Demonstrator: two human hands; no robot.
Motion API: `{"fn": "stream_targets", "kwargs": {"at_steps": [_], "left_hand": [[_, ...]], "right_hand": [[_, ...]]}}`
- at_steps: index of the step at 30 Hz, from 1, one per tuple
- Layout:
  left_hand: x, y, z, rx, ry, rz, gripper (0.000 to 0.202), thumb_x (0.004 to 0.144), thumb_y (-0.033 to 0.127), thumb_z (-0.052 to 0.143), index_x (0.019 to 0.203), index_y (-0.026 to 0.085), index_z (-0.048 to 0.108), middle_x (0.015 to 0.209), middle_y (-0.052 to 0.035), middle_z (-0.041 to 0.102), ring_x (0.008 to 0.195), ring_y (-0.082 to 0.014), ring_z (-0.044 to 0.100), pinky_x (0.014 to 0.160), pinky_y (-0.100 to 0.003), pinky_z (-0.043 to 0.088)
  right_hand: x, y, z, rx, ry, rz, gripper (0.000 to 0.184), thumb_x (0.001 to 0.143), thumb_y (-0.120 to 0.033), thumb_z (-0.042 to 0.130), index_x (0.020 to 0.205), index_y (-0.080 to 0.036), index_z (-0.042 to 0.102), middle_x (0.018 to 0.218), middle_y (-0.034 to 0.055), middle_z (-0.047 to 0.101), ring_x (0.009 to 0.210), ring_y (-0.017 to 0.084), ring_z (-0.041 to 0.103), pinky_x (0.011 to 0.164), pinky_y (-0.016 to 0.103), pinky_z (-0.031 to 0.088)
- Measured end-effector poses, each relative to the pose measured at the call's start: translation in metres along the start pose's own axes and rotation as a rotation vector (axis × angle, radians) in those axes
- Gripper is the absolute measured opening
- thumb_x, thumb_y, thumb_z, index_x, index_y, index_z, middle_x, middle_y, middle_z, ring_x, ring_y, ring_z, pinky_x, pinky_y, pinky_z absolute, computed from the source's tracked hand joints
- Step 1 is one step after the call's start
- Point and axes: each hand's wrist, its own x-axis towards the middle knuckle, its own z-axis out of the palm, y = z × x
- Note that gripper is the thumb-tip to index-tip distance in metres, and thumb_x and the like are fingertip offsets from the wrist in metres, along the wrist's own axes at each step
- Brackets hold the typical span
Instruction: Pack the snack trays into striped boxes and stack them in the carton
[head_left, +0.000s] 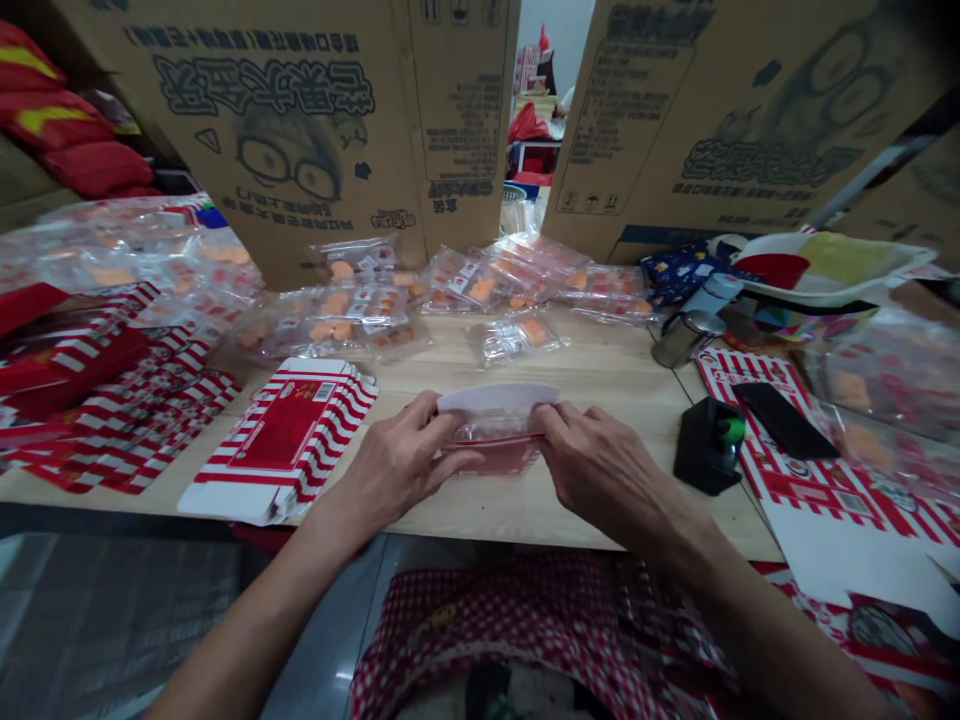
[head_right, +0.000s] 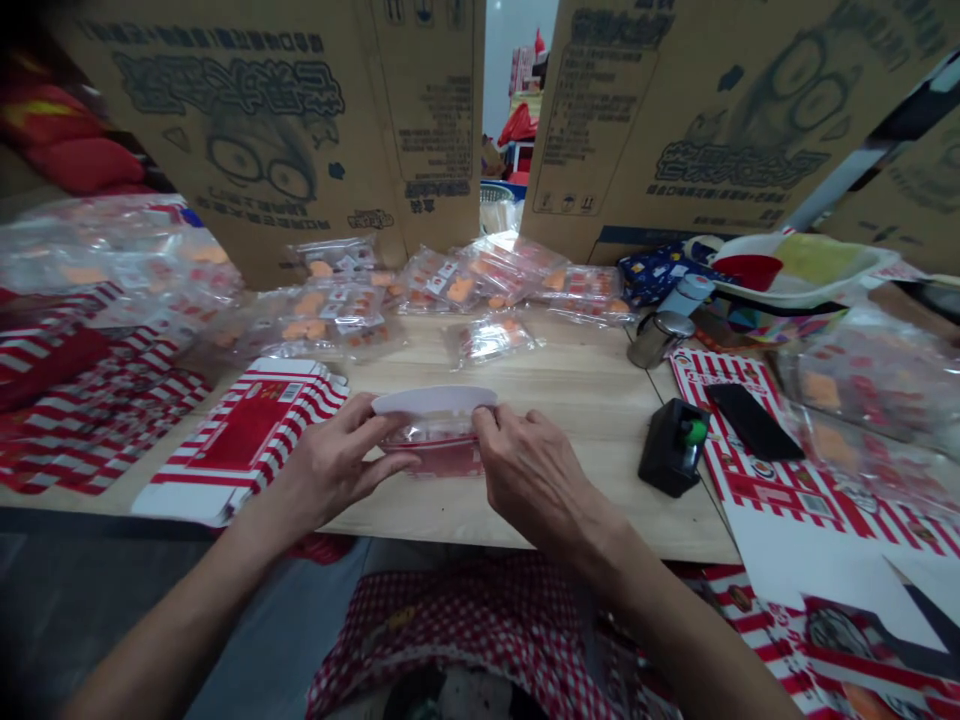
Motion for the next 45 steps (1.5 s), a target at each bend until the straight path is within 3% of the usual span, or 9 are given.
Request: {"fn": "stream_targets", "kwargs": {"at_steps": [7, 12, 16, 20, 26, 31, 36, 40, 45], "left_hand": [[0.013, 0.008, 0.0, 0.205, -0.18, -0.04, 0.023, 0.097, 0.033, 0.058, 0.087, 0.012, 0.064, 0.098, -0.0163, 0.061, 0.084, -0.0272, 0.065, 0.073, -0.044, 0.059], [-0.016, 0.002, 0.044, -0.095, 0.293, -0.109, 0.043, 0.097, 0.02, 0.058, 0.137, 0.014, 0.044, 0.114, -0.0155, 0.061, 0.1, -0.023, 0.065, 0.082, -0.037, 0.06], [-0.031, 0.001, 0.082, -0.298, 0.593, -0.235, 0.063, 0.089, 0.022, 0.071, 0.142, 0.021, 0.036, 0.123, -0.0131, 0.056, 0.102, -0.0195, 0.066, 0.083, -0.032, 0.06], [-0.024, 0.004, 0.09, -0.398, 0.658, -0.257, 0.067, 0.088, 0.02, 0.073, 0.143, 0.022, 0.035, 0.116, -0.0093, 0.062, 0.099, -0.0181, 0.069, 0.083, -0.031, 0.06], [-0.009, -0.003, 0.062, -0.271, 0.465, -0.142, 0.026, 0.093, 0.016, 0.061, 0.119, 0.02, 0.06, 0.107, -0.0086, 0.07, 0.104, -0.0212, 0.067, 0.09, -0.035, 0.055], [0.009, -0.002, 0.046, -0.597, 0.387, -0.366, 0.013, 0.097, 0.025, 0.056, 0.087, 0.019, 0.06, 0.079, -0.0016, 0.061, 0.074, -0.0141, 0.059, 0.07, -0.026, 0.047], [0.019, 0.001, 0.048, -0.984, 0.417, -0.52, 0.034, 0.096, 0.034, 0.061, 0.126, 0.023, 0.051, 0.082, 0.0016, 0.061, 0.068, -0.0117, 0.055, 0.064, -0.022, 0.045], [0.015, -0.004, 0.055, -0.928, 0.391, -0.536, 0.023, 0.097, 0.037, 0.059, 0.108, 0.019, 0.067, 0.104, -0.0067, 0.069, 0.097, -0.0178, 0.063, 0.086, -0.027, 0.049], [0.015, -0.002, 0.061, -1.182, 0.435, -0.65, 0.033, 0.092, 0.037, 0.065, 0.122, 0.022, 0.063, 0.103, -0.0052, 0.069, 0.086, -0.0159, 0.063, 0.075, -0.024, 0.05]], "right_hand": [[0.003, -0.001, -0.002, -0.017, 0.003, 0.04, 0.018, 0.098, -0.012, 0.043, 0.097, -0.018, 0.06, 0.086, 0.0071, 0.066, 0.07, 0.024, 0.061, 0.073, 0.039, 0.039], [-0.007, 0.008, 0.03, 0.512, 0.404, 0.093, 0.032, 0.102, -0.022, 0.045, 0.133, -0.019, 0.056, 0.115, 0.012, 0.067, 0.097, 0.022, 0.066, 0.085, 0.037, 0.051], [-0.012, 0.01, 0.064, 0.806, 0.723, 0.115, 0.046, 0.1, -0.018, 0.046, 0.146, -0.025, 0.045, 0.138, 0.0128, 0.058, 0.119, 0.023, 0.061, 0.096, 0.042, 0.053], [-0.001, 0.012, 0.08, 0.87, 0.698, 0.08, 0.043, 0.1, -0.02, 0.045, 0.143, -0.025, 0.048, 0.137, 0.0124, 0.059, 0.117, 0.024, 0.062, 0.094, 0.043, 0.055], [0.017, 0.021, 0.076, 0.748, 0.686, -0.058, 0.025, 0.099, -0.013, 0.043, 0.119, -0.02, 0.056, 0.117, 0.0122, 0.059, 0.112, 0.022, 0.059, 0.093, 0.04, 0.051], [0.022, 0.027, 0.063, 0.873, 0.549, -0.03, 0.007, 0.098, -0.017, 0.047, 0.098, -0.021, 0.053, 0.098, 0.0044, 0.055, 0.085, 0.017, 0.055, 0.077, 0.032, 0.047], [0.024, 0.031, 0.056, 1.196, 0.399, 0.051, 0.047, 0.094, -0.023, 0.057, 0.139, -0.028, 0.043, 0.095, -0.0009, 0.058, 0.075, 0.014, 0.052, 0.07, 0.028, 0.046], [0.025, 0.038, 0.058, 1.205, 0.431, 0.004, 0.024, 0.094, -0.029, 0.062, 0.117, -0.026, 0.064, 0.107, 0.0028, 0.062, 0.085, 0.016, 0.057, 0.073, 0.028, 0.048], [0.026, 0.05, 0.056, 1.584, 0.205, -0.009, 0.037, 0.094, -0.044, 0.058, 0.122, -0.02, 0.061, 0.091, 0.0038, 0.06, 0.074, 0.016, 0.054, 0.064, 0.029, 0.048]]}}
